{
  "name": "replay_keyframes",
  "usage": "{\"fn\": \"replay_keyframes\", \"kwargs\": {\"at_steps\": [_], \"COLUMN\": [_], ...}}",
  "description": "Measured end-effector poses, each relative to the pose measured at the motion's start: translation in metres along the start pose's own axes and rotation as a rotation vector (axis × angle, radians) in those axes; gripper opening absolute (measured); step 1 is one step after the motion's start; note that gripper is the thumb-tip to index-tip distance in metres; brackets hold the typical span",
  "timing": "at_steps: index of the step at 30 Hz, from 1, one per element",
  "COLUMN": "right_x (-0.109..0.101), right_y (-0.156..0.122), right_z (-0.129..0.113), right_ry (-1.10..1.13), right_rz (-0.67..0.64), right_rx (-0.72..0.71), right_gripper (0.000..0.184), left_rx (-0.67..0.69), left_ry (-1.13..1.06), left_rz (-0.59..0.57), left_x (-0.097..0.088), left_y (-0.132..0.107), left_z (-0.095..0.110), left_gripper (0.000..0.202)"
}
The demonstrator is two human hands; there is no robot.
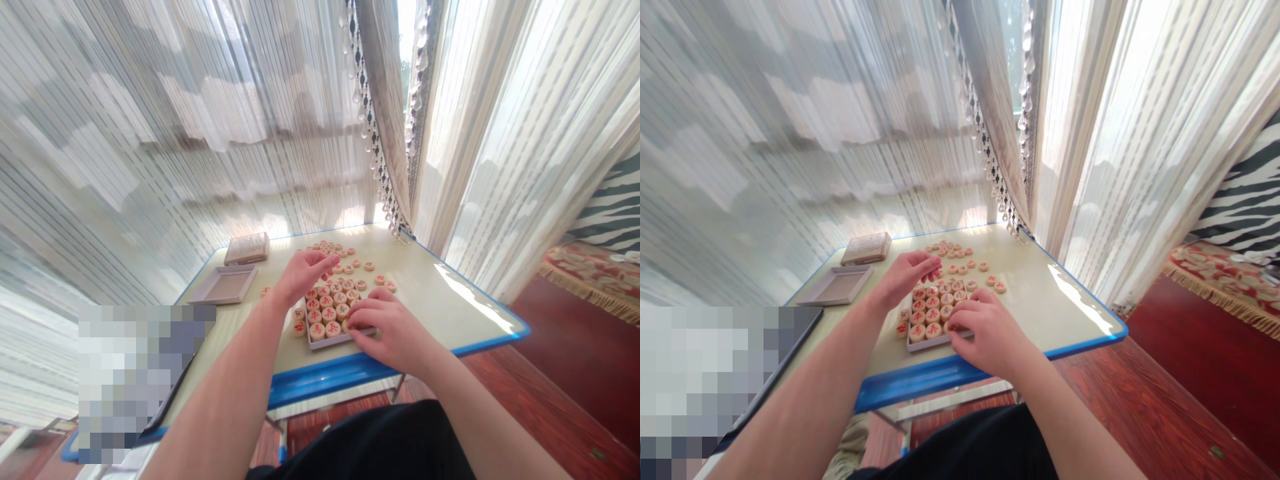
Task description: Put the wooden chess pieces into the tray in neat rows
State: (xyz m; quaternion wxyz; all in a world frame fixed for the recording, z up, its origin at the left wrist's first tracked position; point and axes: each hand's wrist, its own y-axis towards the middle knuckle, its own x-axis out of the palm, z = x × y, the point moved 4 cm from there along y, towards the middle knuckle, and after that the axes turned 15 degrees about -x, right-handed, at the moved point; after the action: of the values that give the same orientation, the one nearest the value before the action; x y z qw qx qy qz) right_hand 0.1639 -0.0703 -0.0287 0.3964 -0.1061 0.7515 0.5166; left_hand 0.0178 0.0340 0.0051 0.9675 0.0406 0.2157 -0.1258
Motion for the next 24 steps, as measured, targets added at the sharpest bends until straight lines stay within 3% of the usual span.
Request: {"fn": "replay_keyframes", "kwargs": {"at_steps": [24], "right_x": [0.0024], "right_y": [-0.0014], "right_z": [-0.0083], "right_ry": [-0.093], "right_rz": [-0.091], "right_rx": [-0.063], "right_gripper": [0.014], "left_rx": [-0.007], "left_ry": [0.182], "left_rz": [0.066], "left_x": [-0.0014], "left_y": [0.0045], "left_z": [-0.01], "left_gripper": [0.043]}}
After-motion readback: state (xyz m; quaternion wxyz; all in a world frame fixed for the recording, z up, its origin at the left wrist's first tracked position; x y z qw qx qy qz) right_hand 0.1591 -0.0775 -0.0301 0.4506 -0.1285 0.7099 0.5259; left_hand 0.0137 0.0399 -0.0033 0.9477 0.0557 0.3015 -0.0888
